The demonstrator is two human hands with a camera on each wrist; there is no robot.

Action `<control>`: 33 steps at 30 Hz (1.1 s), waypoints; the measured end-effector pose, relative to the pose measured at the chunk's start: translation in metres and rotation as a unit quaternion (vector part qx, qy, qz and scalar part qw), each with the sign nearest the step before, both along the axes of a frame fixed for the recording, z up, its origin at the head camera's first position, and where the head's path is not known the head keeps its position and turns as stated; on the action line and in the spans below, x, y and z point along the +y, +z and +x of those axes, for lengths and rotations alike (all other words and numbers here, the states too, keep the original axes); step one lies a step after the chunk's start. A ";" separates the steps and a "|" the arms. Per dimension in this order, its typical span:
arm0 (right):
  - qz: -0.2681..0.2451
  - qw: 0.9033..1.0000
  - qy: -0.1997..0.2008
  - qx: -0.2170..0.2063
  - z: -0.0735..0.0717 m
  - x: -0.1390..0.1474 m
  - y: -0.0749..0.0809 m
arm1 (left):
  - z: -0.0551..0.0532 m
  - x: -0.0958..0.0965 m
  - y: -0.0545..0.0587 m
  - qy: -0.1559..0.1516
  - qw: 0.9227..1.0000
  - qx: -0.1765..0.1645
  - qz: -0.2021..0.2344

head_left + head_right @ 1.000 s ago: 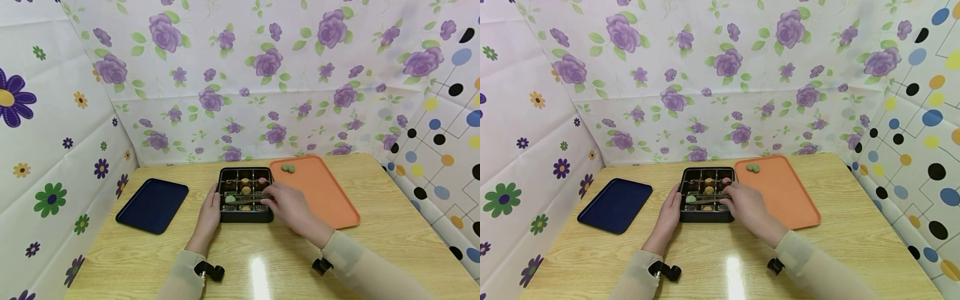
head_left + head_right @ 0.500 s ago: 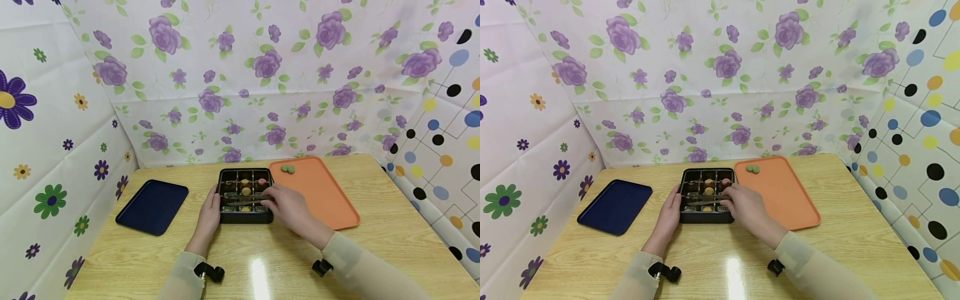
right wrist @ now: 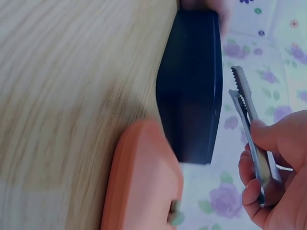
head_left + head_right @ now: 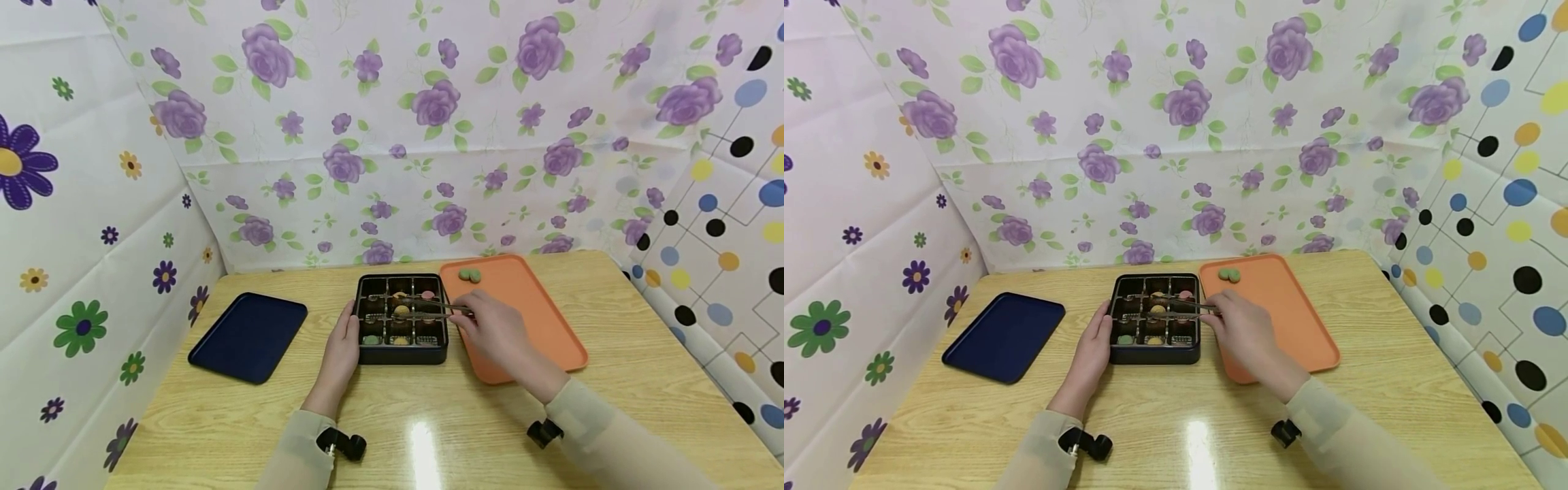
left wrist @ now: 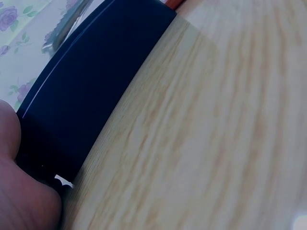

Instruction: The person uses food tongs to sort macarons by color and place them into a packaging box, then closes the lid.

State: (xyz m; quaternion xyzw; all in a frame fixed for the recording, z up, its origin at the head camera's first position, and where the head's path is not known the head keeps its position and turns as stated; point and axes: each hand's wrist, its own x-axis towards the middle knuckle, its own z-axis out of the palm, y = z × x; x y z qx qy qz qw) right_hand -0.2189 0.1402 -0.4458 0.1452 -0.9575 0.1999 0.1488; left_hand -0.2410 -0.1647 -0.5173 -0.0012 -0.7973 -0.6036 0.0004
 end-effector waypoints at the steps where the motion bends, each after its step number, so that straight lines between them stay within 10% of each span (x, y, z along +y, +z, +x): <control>1: -0.001 1.000 -0.005 -0.002 -0.001 0.004 0.000 | 0.000 0.000 0.000 0.000 1.000 0.000 0.000; 33: -0.022 0.994 -0.105 -0.009 -0.043 0.111 -0.011 | 0.000 0.000 0.000 0.000 1.000 0.006 -0.006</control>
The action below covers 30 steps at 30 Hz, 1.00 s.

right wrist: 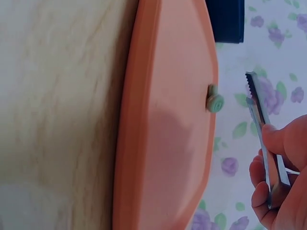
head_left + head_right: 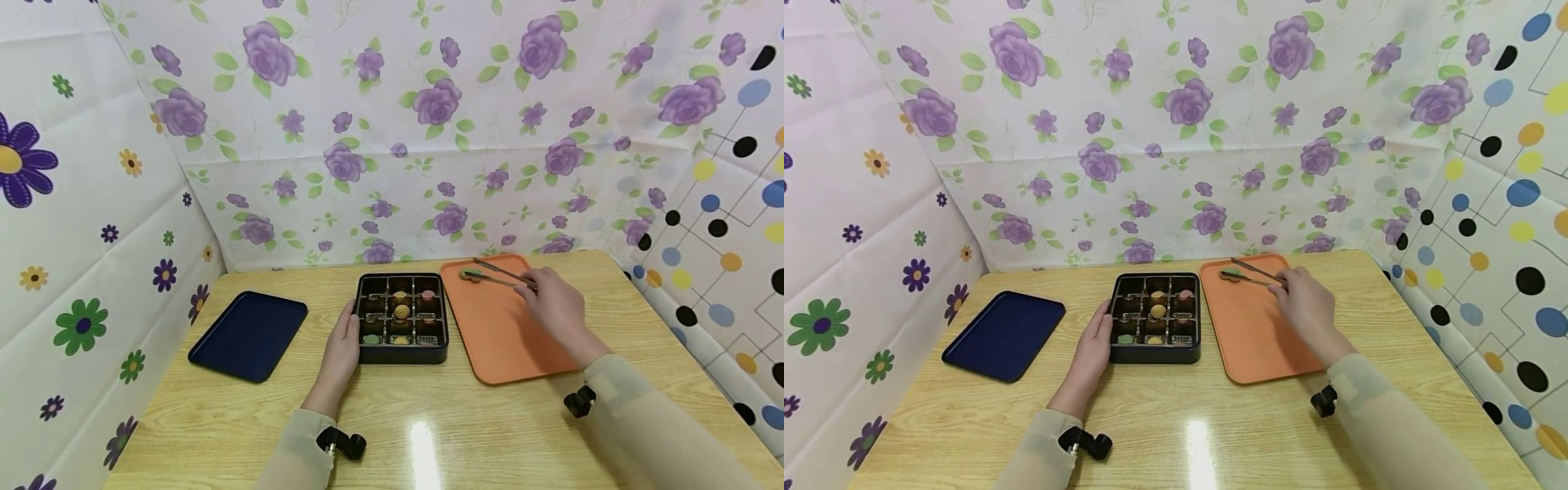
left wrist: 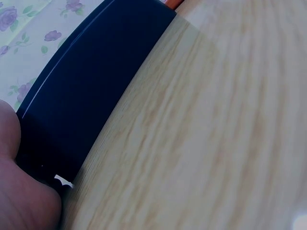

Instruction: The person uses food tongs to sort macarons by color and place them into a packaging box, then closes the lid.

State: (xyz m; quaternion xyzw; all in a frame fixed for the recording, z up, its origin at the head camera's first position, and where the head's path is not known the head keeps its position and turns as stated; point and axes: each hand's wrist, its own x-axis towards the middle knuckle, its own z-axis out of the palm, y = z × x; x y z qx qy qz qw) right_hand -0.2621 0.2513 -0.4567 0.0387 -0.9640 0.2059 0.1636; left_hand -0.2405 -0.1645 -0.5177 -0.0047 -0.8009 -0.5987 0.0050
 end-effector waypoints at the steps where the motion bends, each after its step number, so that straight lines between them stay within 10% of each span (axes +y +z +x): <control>1: 0.001 1.000 -0.001 -0.001 -0.001 0.001 -0.001 | 0.000 0.000 0.000 0.001 1.000 0.000 -0.001; 30: 0.033 0.998 -0.014 -0.050 -0.023 0.010 -0.017 | 0.000 0.001 0.001 0.007 1.000 -0.004 -0.010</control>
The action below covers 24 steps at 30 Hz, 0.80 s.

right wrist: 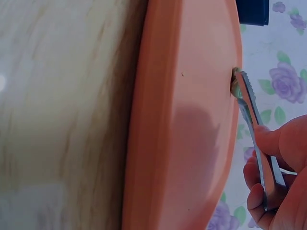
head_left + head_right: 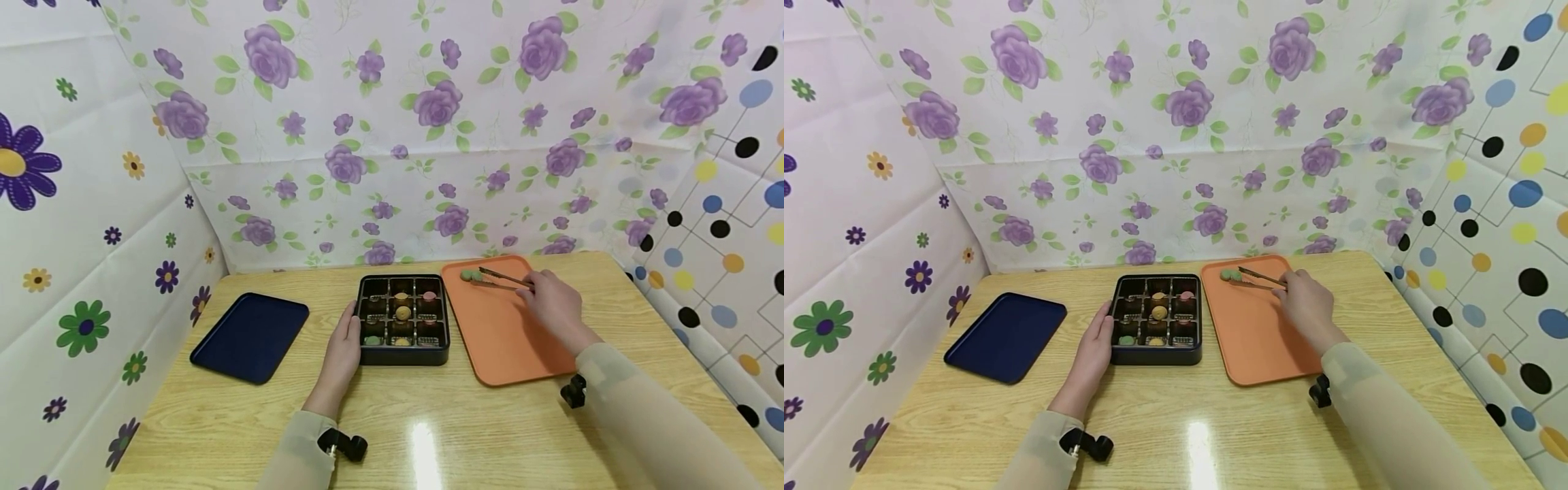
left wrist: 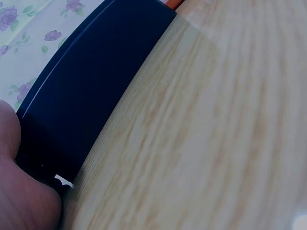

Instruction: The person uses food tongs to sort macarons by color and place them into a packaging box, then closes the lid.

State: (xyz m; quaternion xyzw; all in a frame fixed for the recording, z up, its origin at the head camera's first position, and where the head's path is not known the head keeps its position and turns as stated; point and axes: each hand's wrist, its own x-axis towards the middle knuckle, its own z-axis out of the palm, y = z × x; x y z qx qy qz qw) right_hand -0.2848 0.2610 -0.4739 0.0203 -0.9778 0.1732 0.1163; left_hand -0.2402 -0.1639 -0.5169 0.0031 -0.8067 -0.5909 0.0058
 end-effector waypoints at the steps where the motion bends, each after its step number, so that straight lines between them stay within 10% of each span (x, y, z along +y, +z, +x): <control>1: 0.001 1.000 0.000 0.000 0.000 0.000 -0.001 | 0.000 0.000 0.000 -0.001 1.000 0.000 0.001; 24: -0.007 1.000 -0.009 0.003 -0.004 -0.003 -0.004 | 0.000 0.000 0.000 0.000 1.000 -0.005 0.004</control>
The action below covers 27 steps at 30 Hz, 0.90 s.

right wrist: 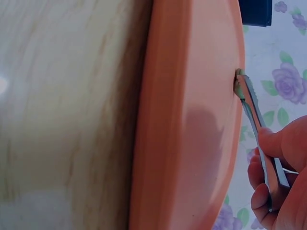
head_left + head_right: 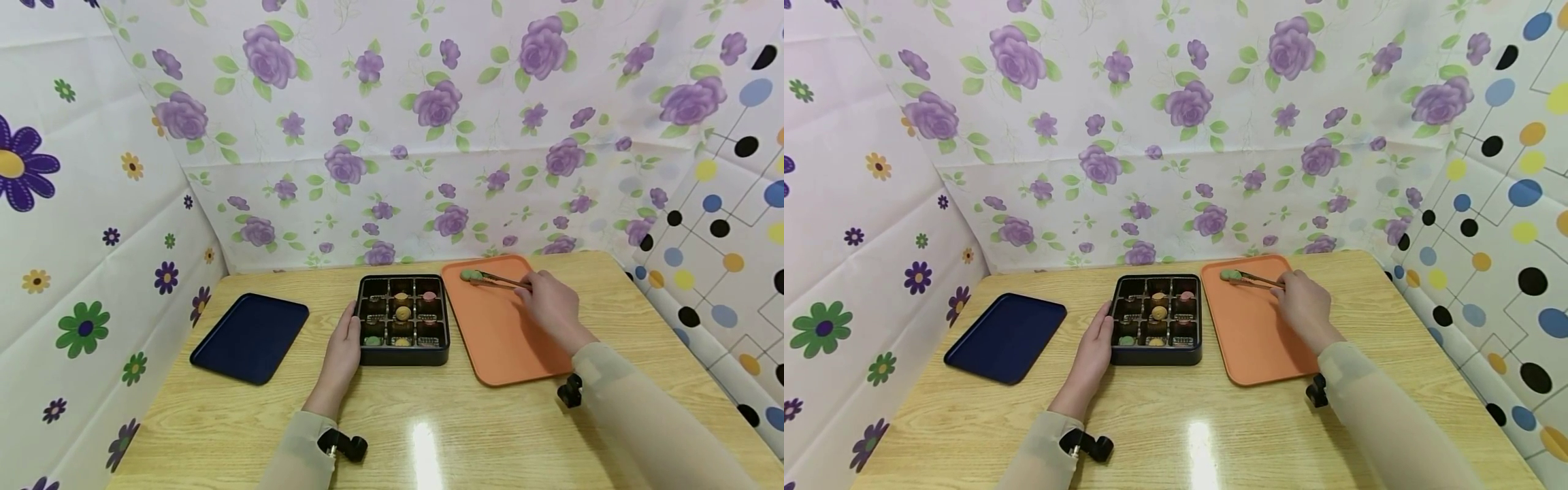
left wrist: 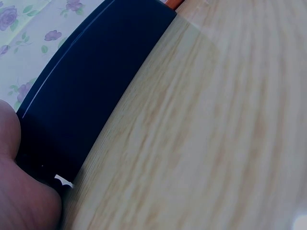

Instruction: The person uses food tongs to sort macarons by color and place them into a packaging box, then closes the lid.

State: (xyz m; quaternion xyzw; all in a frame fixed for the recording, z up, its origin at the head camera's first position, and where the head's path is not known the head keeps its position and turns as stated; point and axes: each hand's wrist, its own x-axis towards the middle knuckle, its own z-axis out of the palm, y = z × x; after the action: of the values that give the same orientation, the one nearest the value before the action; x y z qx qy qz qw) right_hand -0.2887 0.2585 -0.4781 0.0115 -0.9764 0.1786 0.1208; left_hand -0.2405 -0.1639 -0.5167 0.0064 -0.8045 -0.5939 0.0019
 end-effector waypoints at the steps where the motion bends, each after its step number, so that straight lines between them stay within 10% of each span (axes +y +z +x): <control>1: 0.000 1.000 -0.001 0.001 0.000 0.000 0.000 | 0.000 0.000 0.000 0.000 1.000 0.000 -0.001; 27: 0.002 1.000 0.000 0.016 0.011 0.008 0.004 | -0.003 0.000 -0.003 -0.004 1.000 0.002 0.004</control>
State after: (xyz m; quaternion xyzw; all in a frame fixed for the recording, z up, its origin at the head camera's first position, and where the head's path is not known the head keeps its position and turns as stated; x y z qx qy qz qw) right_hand -0.2780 0.2664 -0.4739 0.0147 -0.9747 0.1768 0.1359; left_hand -0.2431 -0.1644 -0.5195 0.0018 -0.8024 -0.5967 0.0014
